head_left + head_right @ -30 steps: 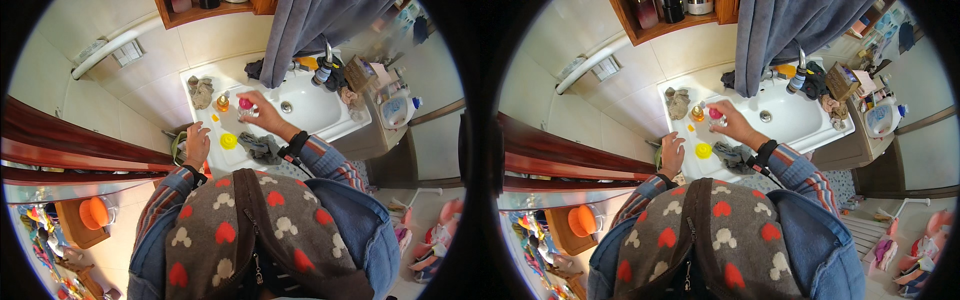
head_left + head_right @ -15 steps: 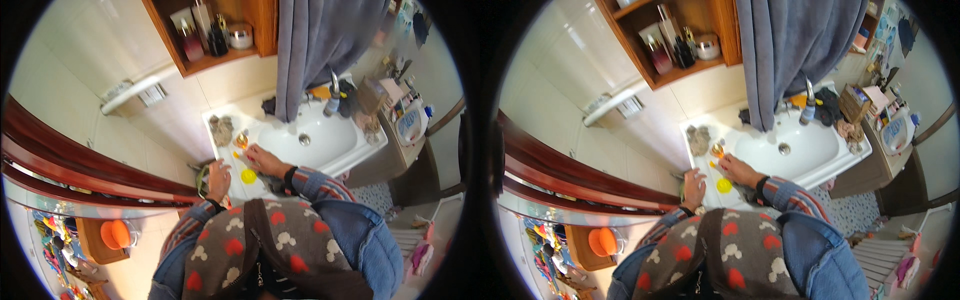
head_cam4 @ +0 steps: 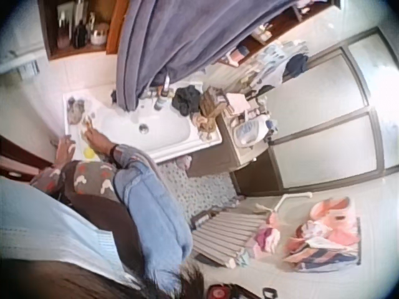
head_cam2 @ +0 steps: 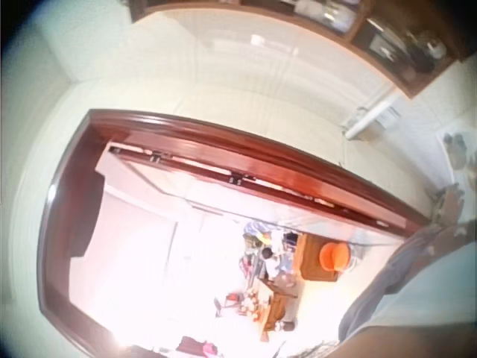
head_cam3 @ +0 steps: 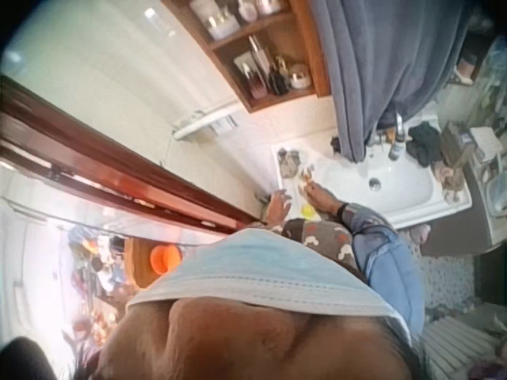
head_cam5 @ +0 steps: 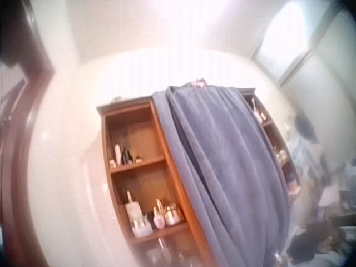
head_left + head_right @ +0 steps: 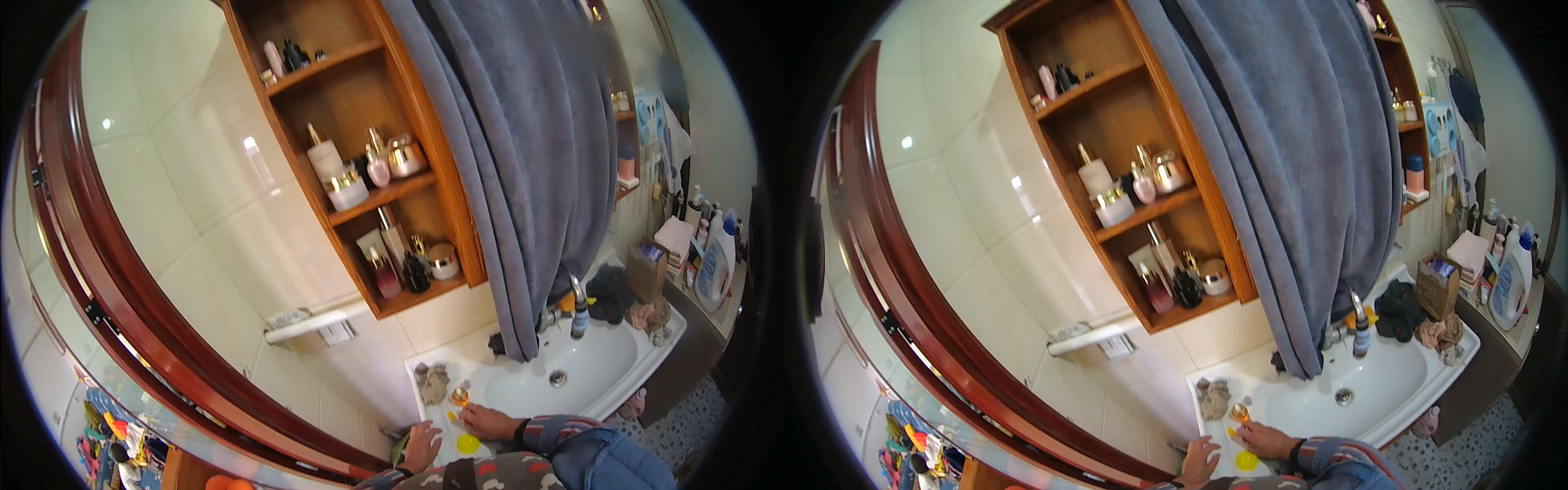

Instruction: The person removes various cosmetic bottles and jars from a wall-mounted wooden cabinet, places them on the sink, and then returns them to the cabinet. The person uses a cloth to wipe the cabinet interior and some items during the process.

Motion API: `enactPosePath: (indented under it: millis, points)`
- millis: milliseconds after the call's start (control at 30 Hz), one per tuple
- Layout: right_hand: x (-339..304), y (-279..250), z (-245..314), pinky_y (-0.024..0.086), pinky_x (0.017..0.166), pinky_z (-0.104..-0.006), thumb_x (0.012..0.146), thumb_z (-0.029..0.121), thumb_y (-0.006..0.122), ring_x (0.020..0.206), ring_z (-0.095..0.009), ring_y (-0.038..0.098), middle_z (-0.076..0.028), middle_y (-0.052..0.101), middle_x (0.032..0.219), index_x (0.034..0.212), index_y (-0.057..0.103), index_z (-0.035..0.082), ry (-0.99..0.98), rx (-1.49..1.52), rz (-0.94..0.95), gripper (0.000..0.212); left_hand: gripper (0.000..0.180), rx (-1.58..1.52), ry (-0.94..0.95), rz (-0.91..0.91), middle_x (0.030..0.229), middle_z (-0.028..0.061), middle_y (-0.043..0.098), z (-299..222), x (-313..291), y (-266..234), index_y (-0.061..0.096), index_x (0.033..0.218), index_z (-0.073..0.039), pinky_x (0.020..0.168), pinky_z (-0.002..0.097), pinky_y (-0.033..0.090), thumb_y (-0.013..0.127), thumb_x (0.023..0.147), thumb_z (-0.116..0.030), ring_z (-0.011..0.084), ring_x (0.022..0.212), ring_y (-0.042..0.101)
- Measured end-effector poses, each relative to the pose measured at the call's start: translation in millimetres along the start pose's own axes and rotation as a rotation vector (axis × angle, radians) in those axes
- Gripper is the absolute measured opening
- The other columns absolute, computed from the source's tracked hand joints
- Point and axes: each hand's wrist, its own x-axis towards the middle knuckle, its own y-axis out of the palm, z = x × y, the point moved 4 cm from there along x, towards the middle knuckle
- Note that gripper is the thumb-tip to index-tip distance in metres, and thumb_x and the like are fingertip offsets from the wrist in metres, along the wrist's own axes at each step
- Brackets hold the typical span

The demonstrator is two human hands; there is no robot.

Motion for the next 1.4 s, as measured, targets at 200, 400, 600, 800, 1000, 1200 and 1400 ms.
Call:
enactPosePath:
  millis: [200,400,600,800,1000,1200,1400]
  points:
    - [-4,-4,-4,0.053,0.097,-0.0430,0.093,0.023,0.071,0.118,-0.037,0.059,-0.017,0.055,0.127,0.151,0.047,0.013,-0.039,0.072,0.060,0.064,0.027,-0.035,0.100,0.082,0.134,0.0171,0.063,-4,35,-38,0.071,0.117,-0.010,0.106,0.0448,0.050,0.076,0.093,-0.021,0.0373,0.124,0.060]
    - [-7,-14,0,0.052,0.100,-0.0437,0.092,0.032,0.075,0.121,-0.038,0.059,-0.018,0.055,0.133,0.158,0.041,0.016,-0.096,0.004,0.103,0.076,0.027,0.033,0.164,-0.089,0.130,0.0121,0.066,-51,136,-157,0.072,0.117,-0.011,0.102,0.0427,0.051,0.077,0.091,-0.016,0.0334,0.120,0.062]
    - [-16,-35,7,0.051,0.103,-0.0434,0.095,0.045,0.069,0.124,-0.038,0.059,-0.020,0.057,0.137,0.157,0.045,0.016,-0.058,-0.047,0.081,0.072,0.028,0.262,0.438,-0.334,0.126,0.0122,0.069,-158,236,-310,0.071,0.116,-0.009,0.098,0.0415,0.054,0.077,0.089,-0.009,0.0330,0.116,0.065]
    - [-29,-82,30,0.051,0.104,-0.0427,0.099,0.045,0.064,0.126,-0.036,0.058,-0.020,0.058,0.139,0.151,0.054,0.013,-0.068,0.044,-0.132,0.061,0.029,0.581,0.694,-0.647,0.116,0.0133,0.070,-269,329,-470,0.068,0.115,-0.007,0.092,0.0400,0.055,0.075,0.087,-0.004,0.0342,0.107,0.067]
    - [-50,-134,63,0.055,0.101,-0.0412,0.094,0.033,0.072,0.126,-0.032,0.060,-0.016,0.060,0.138,0.140,0.061,0.013,0.027,-0.039,-0.279,0.051,0.041,0.797,0.570,-0.779,0.118,0.0118,0.069,-329,405,-593,0.063,0.124,-0.011,0.094,0.0416,0.054,0.077,0.086,-0.011,0.0321,0.110,0.065]
    - [-94,-155,84,0.060,0.089,-0.0418,0.090,0.028,0.075,0.113,-0.031,0.067,-0.011,0.064,0.131,0.131,0.066,0.014,0.096,-0.074,-0.519,0.045,0.048,1.015,0.443,-0.674,0.119,0.0103,0.069,-351,440,-639,0.066,0.128,-0.011,0.097,0.0402,0.053,0.082,0.082,-0.011,0.0283,0.109,0.065]
    - [-117,-152,87,0.061,0.081,-0.0406,0.087,0.025,0.077,0.102,-0.030,0.071,-0.010,0.065,0.128,0.125,0.069,0.015,0.141,-0.086,-0.579,0.040,0.030,1.278,0.368,-0.542,0.113,0.0068,0.072,-361,453,-625,0.074,0.110,-0.014,0.099,0.0429,0.051,0.084,0.082,-0.020,0.0293,0.118,0.061]
